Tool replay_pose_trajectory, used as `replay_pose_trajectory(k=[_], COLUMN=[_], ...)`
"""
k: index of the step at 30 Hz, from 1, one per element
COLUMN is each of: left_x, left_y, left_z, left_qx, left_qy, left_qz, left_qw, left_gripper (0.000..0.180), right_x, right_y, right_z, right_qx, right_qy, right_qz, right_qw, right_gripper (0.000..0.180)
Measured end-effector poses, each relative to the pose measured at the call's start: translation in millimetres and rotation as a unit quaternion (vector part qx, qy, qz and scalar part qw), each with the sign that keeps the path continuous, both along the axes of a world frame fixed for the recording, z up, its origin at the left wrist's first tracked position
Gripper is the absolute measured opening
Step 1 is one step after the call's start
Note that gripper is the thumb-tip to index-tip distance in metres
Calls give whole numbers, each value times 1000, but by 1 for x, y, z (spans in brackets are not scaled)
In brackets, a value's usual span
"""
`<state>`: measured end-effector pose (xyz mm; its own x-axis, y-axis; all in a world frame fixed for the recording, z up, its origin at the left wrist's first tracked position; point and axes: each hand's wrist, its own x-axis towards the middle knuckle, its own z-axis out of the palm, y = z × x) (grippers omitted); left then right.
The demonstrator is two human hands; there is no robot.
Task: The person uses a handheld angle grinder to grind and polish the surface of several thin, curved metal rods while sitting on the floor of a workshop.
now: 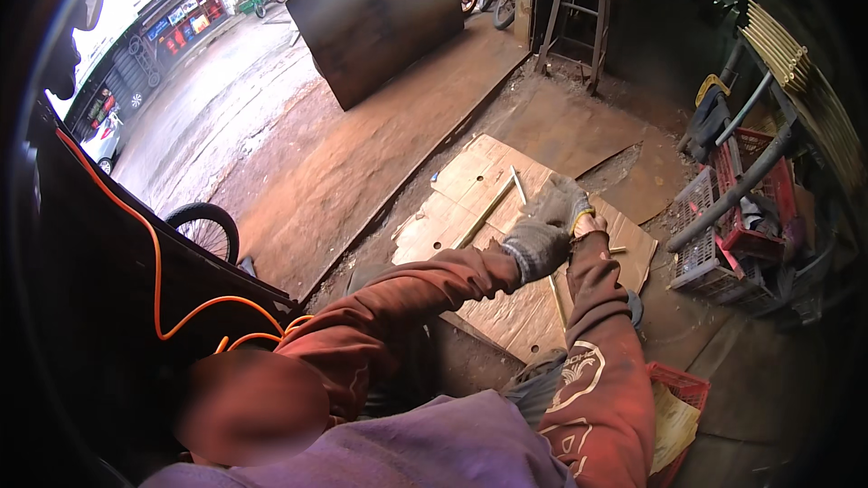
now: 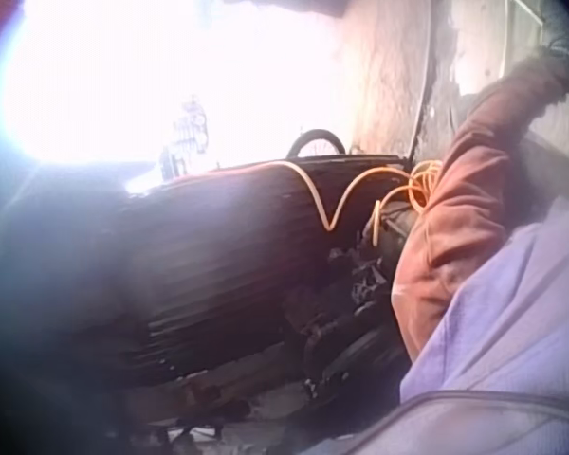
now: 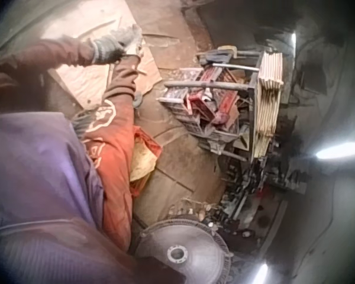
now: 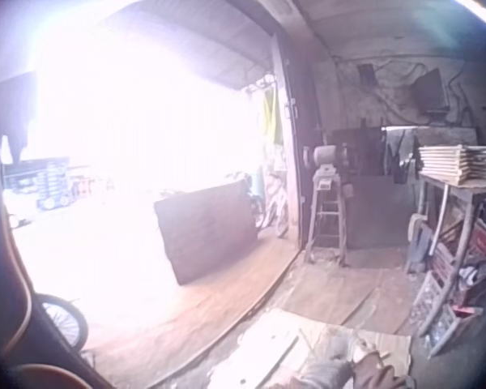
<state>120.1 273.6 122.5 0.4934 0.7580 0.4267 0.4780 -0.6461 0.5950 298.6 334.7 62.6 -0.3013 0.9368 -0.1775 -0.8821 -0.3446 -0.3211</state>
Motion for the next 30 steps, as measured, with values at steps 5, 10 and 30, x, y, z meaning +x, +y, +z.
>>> replay_pose_trajectory(k=[5,10,30], left_x=[-20,-20,-40], left_y=[14,-3,32], left_z=[44,85,78], left_qx=[-180,-130,-146], left_qy=[189,163,260], left_qz=[-130,-153,-52], left_qw=[957,966,953], left_gripper=[42,49,39], right_x=[-66,-41,-44], right_y=[-15,-30,-48], right_z=[63,91,-11], right_qx=[25,17,-115], right_qy=[-224,-227,-263], right_qz=[61,32,52], right_qw=[972,973,956], right_gripper=[56,61,43])
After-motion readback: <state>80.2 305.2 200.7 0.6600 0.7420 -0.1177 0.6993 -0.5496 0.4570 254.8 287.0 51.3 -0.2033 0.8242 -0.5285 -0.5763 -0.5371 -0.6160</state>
